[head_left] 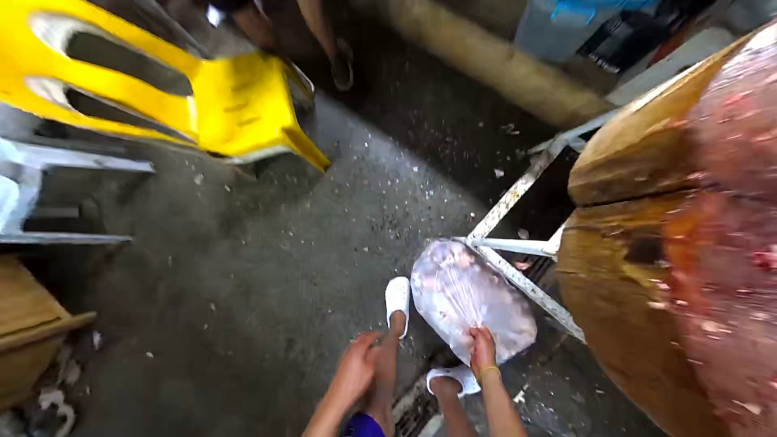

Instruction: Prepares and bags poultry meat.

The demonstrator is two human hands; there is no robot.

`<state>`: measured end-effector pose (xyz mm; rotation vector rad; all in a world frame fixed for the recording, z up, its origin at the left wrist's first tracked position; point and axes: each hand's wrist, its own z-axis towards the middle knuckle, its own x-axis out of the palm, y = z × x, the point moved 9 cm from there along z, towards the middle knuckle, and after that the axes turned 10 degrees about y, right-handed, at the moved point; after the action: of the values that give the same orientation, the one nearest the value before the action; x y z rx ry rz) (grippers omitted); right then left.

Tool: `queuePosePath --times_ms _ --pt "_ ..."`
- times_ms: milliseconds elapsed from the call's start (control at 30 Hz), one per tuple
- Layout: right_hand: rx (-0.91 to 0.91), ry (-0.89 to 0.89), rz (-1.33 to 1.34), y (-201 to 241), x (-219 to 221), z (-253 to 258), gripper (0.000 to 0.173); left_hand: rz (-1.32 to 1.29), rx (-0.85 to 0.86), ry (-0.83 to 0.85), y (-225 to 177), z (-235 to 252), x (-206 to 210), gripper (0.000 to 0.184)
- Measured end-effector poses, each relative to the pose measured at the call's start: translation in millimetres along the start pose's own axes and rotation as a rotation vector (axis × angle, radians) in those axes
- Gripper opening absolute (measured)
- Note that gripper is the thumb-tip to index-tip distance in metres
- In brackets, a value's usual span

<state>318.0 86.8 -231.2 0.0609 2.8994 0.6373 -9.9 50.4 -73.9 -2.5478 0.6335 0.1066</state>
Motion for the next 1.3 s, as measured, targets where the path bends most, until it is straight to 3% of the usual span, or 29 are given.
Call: queuePosePath --times_ms 100,167,300,433,533,700,833,933,1033,1133,1233,1300 --pt "-0.012 0.123 0.200 -14 -4 9 0.038 0.009 0.194 0.149 -54 90 78 0.036" --pt "0.036 0.184 0.195 -19 -2 25 0.037 -0.046 0.328 0.247 -87 143 125 0.038" --pt "0.042 0.199 0.103 -15 -7 57 0.033 -0.097 0.116 0.359 -50 211 196 0.064" --pt "-0.026 0.105 0.164 16 -14 82 0.029 0.099 0.036 0.359 -12 201 208 0.069" --pt "0.124 0.176 0.260 6 -9 83 0.032 0.120 -0.001 0.331 11 189 195 0.076" --pt "0.207 -0.001 -0.048 -12 -14 72 0.021 0.114 -0.049 0.290 19 158 172 0.067" --pt "0.211 -0.034 -0.365 11 -12 85 0.027 0.231 0.012 0.266 3 138 183 0.048" --pt "0.140 -0.005 -0.523 39 -26 94 0.033 0.227 0.040 0.220 1 142 189 0.055" --pt "0.056 -0.058 -0.399 47 -76 67 0.033 0.306 0.110 0.168 -15 154 207 0.067" --pt "0.016 -0.121 -0.228 42 -114 41 0.024 0.418 0.217 0.175 -50 173 240 0.067" --pt "-0.009 -0.004 0.012 46 -97 48 0.014 0.366 0.261 0.238 -70 200 277 0.069" --pt "-0.025 0.070 0.088 57 -81 58 0.008 0.256 0.226 0.299 -72 219 292 0.057"
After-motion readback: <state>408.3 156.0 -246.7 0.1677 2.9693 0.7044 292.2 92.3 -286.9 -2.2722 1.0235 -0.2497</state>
